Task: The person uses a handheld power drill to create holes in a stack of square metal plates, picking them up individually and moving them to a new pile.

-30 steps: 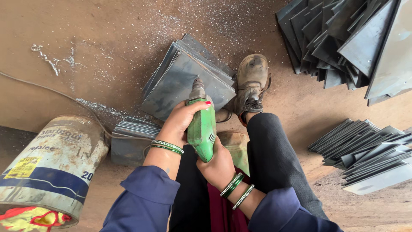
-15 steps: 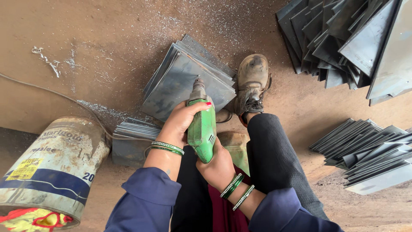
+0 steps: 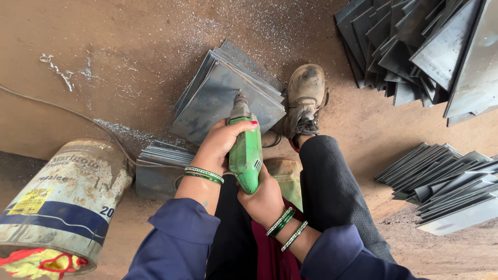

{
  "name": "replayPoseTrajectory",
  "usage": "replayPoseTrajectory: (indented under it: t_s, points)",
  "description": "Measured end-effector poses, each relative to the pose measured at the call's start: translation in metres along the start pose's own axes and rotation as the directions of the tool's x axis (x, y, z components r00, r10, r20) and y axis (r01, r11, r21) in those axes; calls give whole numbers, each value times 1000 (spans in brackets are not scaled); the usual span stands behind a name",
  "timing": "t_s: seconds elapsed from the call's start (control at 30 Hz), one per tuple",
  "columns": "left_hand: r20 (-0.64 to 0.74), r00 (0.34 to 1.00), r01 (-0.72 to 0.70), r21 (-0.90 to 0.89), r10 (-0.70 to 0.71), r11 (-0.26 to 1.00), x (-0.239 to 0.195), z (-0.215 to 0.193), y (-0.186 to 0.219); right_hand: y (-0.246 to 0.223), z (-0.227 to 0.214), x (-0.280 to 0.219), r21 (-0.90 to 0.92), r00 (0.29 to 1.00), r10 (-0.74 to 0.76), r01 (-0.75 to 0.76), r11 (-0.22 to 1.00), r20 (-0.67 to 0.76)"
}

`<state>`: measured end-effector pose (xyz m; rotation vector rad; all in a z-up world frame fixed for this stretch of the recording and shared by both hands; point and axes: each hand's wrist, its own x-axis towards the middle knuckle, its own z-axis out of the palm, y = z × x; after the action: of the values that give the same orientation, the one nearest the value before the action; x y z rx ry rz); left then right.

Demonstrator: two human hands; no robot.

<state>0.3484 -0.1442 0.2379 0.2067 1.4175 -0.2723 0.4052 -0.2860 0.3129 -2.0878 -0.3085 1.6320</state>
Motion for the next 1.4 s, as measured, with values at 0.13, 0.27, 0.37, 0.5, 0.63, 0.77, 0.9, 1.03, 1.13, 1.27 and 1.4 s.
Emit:
replayPoseTrajectory:
  t_s: [0.13, 0.27, 0.37, 0.5, 0.63, 0.77, 0.9, 1.03, 1.13, 1.27, 1.4]
  points:
    - [-1, 1000, 10, -49, -10, 999, -3, 2, 1, 3, 2, 1, 60, 1000, 29, -30, 998, 7]
    - [-215, 678, -380, 716, 703, 586, -40, 28, -5, 10, 4, 2, 85, 1000, 4, -4, 996, -8]
    - [33, 496, -302, 944, 867, 136, -71, 55, -27, 23, 3, 7, 100, 997, -81, 81, 992, 4]
    - [221, 375, -304, 947, 900, -106, -64, 56, -37, 47, 12, 7, 177, 979, -194, 182, 967, 56]
    - [274, 262, -278, 940, 925, -199, -36, 62, -28, 66, 13, 26, 296, 987, -157, 144, 944, 21]
    - [200, 286, -227, 964, 937, -137, -49, 67, -25, 66, 23, 21, 437, 996, -86, 79, 896, -5]
    - [171, 268, -210, 971, 948, -116, -48, 61, -19, 55, 28, 31, 193, 995, -97, 98, 976, -18]
    - [154, 282, -219, 971, 947, -93, -46, 49, -22, 43, 34, 27, 159, 988, -139, 147, 976, -63]
    - [160, 294, -228, 969, 942, -94, -44, 44, -19, 33, 37, 29, 125, 988, -140, 147, 981, -62]
    - [171, 321, -224, 969, 931, -101, -46, 42, -20, 32, 38, 28, 60, 983, -182, 184, 981, -33]
    - [175, 310, -239, 966, 934, -102, -43, 41, -17, 34, 40, 31, 31, 987, -159, 159, 987, -24]
